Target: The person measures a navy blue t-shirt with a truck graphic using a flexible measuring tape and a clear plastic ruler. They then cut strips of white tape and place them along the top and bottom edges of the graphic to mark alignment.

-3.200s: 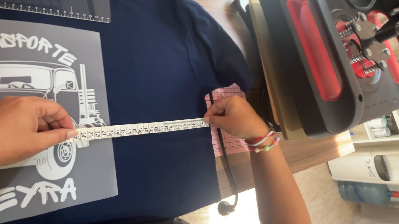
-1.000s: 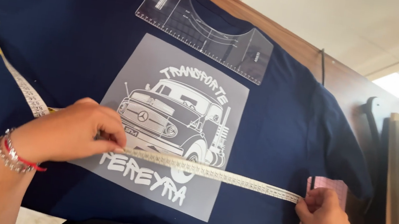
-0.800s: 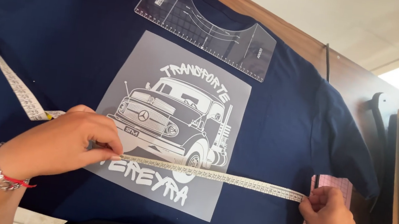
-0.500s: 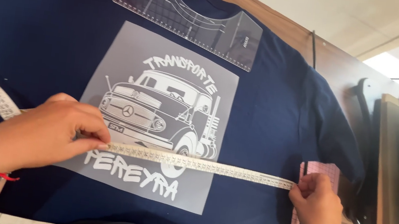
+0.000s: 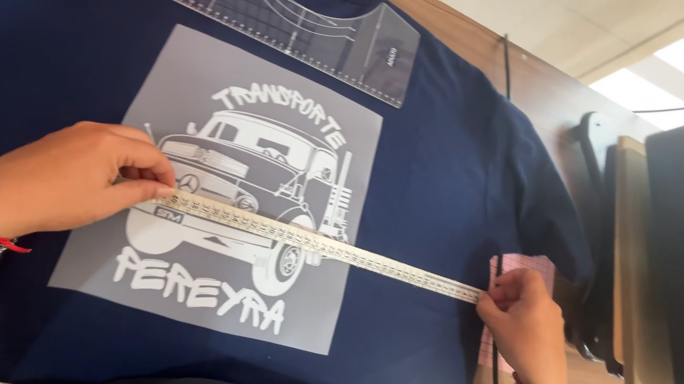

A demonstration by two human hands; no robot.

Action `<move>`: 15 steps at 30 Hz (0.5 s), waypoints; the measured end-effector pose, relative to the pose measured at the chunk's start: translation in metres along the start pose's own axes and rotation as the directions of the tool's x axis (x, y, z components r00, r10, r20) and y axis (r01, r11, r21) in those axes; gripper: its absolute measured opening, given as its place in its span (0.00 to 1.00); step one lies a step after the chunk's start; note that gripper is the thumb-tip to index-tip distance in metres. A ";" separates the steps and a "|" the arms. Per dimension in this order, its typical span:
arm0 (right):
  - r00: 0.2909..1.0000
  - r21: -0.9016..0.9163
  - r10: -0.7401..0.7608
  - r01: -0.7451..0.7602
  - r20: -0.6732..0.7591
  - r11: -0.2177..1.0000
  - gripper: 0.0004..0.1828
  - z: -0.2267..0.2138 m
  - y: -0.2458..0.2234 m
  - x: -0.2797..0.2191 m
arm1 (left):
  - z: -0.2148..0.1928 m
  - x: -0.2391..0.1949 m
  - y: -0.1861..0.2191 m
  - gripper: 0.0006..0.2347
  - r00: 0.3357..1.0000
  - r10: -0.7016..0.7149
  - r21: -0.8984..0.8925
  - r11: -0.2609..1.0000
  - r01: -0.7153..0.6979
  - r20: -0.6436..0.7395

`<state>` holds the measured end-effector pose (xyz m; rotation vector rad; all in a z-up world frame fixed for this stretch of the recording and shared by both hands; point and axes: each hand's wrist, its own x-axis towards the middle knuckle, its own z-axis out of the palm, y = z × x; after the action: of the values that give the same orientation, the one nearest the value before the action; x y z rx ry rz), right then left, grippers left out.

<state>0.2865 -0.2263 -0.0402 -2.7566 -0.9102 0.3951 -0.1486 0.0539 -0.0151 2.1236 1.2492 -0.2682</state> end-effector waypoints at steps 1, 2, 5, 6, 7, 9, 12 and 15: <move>1.000 -0.001 0.007 -0.007 -0.005 1.000 0.16 -0.003 -0.003 -0.002 | 0.000 0.001 0.001 0.09 1.000 0.009 0.001 1.000 -0.009 0.002; 1.000 -0.004 0.013 -0.012 0.006 1.000 0.15 -0.005 -0.007 -0.003 | 0.001 0.002 0.003 0.10 1.000 -0.008 0.018 1.000 0.007 0.000; 0.999 0.011 0.029 -0.029 0.015 1.000 0.13 -0.008 -0.014 -0.006 | 0.007 0.008 0.000 0.11 1.000 -0.008 0.062 0.998 0.009 -0.012; 0.999 0.029 0.034 -0.034 0.018 0.999 0.12 -0.009 -0.016 -0.007 | 0.010 0.010 -0.003 0.11 1.000 0.000 0.087 0.996 0.002 -0.023; 0.999 0.029 0.040 -0.040 0.017 0.999 0.12 -0.008 -0.013 -0.007 | 0.010 0.010 -0.002 0.11 1.000 0.004 0.089 0.996 -0.003 -0.019; 1.000 0.054 0.017 -0.018 0.005 0.998 0.12 -0.006 -0.009 -0.005 | 0.011 0.010 0.000 0.10 0.999 -0.027 0.089 0.996 0.031 -0.044; 0.998 0.084 0.056 -0.057 0.010 0.995 0.13 -0.010 -0.018 -0.010 | 0.013 0.011 -0.003 0.10 0.997 -0.021 0.061 0.998 0.025 -0.074; 0.999 0.099 0.050 -0.050 -0.004 0.994 0.13 -0.007 -0.012 -0.007 | 0.017 0.016 -0.009 0.09 0.996 -0.021 0.029 0.999 0.024 -0.083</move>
<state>0.2767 -0.2223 -0.0291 -2.6930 -0.7989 0.4278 -0.1450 0.0572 -0.0395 2.1668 1.3250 -0.2116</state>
